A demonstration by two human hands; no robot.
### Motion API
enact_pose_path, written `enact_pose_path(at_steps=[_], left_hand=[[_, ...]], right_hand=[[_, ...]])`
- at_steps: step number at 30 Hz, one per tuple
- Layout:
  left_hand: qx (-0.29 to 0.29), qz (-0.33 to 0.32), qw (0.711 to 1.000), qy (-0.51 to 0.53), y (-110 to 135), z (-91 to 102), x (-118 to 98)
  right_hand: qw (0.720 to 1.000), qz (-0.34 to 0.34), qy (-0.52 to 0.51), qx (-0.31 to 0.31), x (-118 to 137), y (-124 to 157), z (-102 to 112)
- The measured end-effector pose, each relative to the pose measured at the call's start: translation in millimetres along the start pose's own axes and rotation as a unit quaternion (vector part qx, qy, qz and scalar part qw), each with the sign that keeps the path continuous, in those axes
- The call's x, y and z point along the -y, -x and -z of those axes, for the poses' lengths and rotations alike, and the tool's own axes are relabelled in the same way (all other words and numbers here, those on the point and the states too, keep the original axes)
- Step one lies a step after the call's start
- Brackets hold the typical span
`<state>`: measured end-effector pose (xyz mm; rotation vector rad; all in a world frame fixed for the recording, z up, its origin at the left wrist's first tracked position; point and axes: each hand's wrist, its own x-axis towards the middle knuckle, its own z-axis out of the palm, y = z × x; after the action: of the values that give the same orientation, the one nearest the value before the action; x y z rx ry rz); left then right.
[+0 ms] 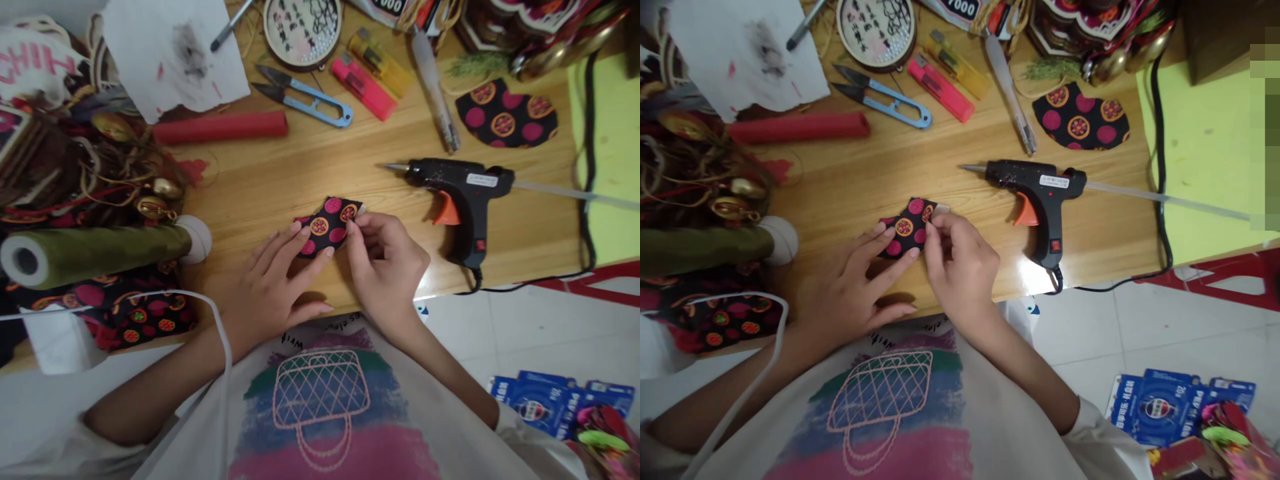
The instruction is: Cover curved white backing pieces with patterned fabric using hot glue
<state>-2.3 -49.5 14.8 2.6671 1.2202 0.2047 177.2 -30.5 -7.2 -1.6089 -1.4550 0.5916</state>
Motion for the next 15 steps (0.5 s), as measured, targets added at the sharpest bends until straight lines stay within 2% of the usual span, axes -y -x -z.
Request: enact_pose_path(at_steps=[9,15], left_hand=[[-0.002,0.015,1.000,-0.001,0.6,-2.2,0.9],[0.021,-0.024,0.999,-0.005,3.4,0.1,7.5]], right_hand=[[1.000,0.003,-0.004,-0.003,-0.1,-0.1,-0.1],[1.000,0.001,0.001,0.000,0.8,-0.4,0.6]])
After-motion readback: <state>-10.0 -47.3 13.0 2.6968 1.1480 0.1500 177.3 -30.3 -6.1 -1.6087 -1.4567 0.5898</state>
